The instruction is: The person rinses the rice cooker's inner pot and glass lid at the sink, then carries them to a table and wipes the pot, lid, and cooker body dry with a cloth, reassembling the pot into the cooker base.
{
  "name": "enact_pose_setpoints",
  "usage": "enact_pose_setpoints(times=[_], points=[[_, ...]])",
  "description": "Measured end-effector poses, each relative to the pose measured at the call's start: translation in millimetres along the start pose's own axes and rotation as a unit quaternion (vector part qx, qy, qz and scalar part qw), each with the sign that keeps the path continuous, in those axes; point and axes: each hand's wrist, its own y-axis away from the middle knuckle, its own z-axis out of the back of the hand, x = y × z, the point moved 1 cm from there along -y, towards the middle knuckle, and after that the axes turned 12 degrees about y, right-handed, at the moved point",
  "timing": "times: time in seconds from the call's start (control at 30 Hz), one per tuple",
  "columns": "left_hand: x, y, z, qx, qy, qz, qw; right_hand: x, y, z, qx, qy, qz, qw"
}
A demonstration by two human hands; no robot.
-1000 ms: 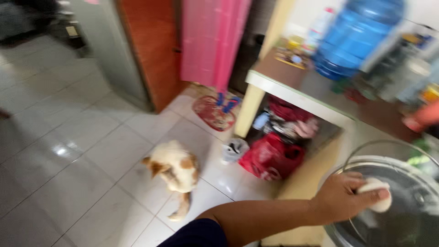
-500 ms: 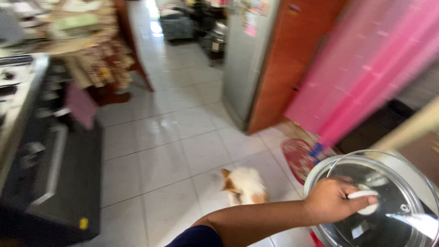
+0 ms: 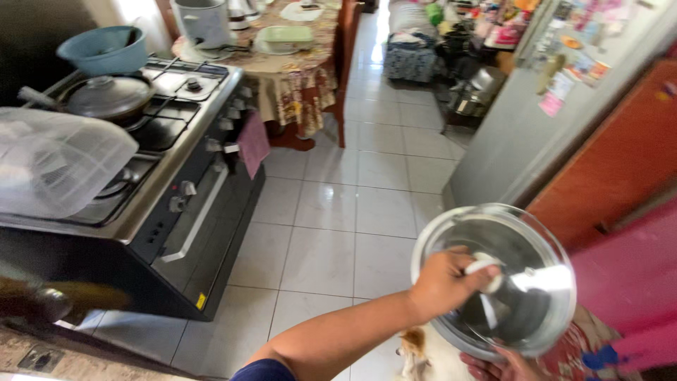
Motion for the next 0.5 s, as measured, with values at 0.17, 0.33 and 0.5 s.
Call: enact_pose_setpoints(times=[0.17,0.33,0.5], points=[[8,-20,62,-0.118,-0.005,0.119,0.986,44,-60,-48,-0.037,0.027,0.043,0.998],[29,-51,117,-0.18,-0.058,0.124,0.974,113,-108,-101,-0.028,0.044,0.028,0.998],[48,-107,167,-0.243,-0.012,0.196,0.95,196,-146,-146,-0.018,0.07,0.02,0.997]])
